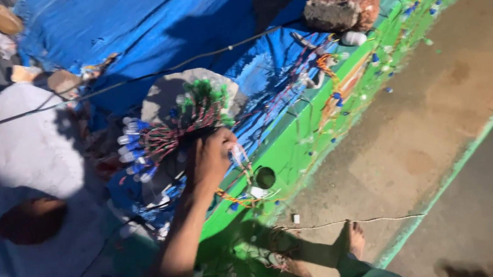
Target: The person is connecting or repairing a string of decorative lights.
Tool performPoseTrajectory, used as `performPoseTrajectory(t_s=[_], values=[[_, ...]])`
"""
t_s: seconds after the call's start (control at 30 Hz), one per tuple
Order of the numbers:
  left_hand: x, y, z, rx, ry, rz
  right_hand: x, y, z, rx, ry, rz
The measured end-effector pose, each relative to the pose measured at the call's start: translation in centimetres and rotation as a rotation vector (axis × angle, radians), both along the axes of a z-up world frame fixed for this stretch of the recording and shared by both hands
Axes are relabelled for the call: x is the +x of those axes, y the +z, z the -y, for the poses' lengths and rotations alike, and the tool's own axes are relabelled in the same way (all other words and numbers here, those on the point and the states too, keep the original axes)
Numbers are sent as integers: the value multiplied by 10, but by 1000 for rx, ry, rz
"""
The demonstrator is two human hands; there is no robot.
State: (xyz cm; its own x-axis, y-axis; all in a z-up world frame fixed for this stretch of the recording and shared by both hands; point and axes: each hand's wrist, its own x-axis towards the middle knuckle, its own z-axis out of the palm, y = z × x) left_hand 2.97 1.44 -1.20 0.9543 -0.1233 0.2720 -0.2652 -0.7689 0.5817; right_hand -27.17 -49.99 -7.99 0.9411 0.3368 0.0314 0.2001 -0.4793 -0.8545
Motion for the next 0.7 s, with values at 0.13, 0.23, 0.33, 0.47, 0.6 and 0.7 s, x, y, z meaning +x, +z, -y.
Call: performPoseTrajectory(t_s=[0.13,0.23,0.33,0.47,0.6,0.7], values=[[-2,5,0,-122,-21,-12,149,87,-138,-23,37,47],[0,-3,-3,-127,-5,15,203,125,-255,69,6,140],[5,-16,-2,-111,-4,88,244,124,-320,137,-147,132],[11,-27,-5,-144,-21,128,278,94,-343,0,-212,123],[10,-16,-4,-205,-14,123,291,85,-330,80,-149,3],[3,0,-2,-256,31,38,304,70,-325,200,-110,18]])
